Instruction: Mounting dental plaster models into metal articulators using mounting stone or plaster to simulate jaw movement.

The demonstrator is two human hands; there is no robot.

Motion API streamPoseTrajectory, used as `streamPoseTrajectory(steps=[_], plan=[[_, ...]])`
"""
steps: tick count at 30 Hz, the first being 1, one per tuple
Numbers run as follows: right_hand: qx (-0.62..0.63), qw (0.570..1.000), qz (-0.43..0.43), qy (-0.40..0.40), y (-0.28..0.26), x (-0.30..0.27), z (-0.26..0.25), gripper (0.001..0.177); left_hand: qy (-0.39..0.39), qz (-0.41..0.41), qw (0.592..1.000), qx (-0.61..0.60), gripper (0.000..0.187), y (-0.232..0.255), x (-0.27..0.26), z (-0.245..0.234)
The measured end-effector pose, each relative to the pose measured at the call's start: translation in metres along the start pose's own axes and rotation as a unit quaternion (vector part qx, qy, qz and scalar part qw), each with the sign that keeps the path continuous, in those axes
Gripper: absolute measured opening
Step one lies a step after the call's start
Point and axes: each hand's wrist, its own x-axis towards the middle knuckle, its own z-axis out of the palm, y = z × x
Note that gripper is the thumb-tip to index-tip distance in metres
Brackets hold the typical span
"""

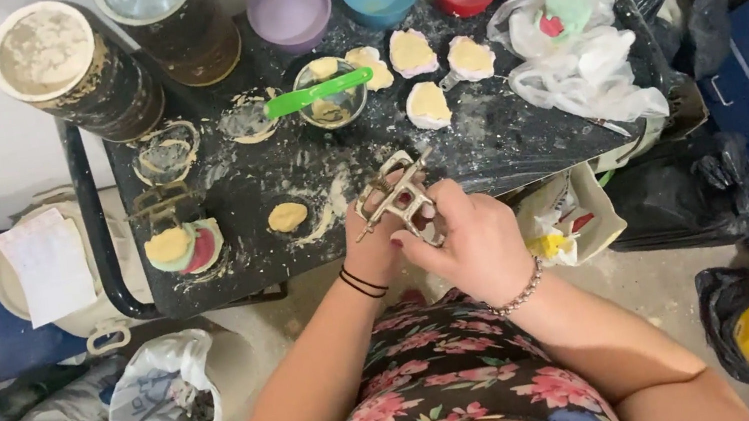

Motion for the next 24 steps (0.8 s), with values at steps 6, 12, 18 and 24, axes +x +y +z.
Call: streamPoseTrajectory(steps=[6,12,18,24], plan=[[0.008,1.000,-0.007,0.004,-0.012,0.002,0.003,0.044,0.009,-0.017,1.000,0.003,0.093,-0.008,0.014,-0.010],[0.160,0.984,-0.016,-0.082,0.015,0.010,0.014,0.025,0.026,-0.033,0.999,0.006,0.084,-0.022,0.007,-0.026],[0.440,0.889,-0.042,-0.116,0.037,0.030,0.028,0.021,0.052,-0.053,0.997,0.009,0.075,-0.030,0.018,-0.040],[0.511,0.839,0.092,-0.162,0.022,0.035,0.030,0.006,0.101,-0.046,0.990,-0.085,0.090,0.022,-0.037,-0.027]])
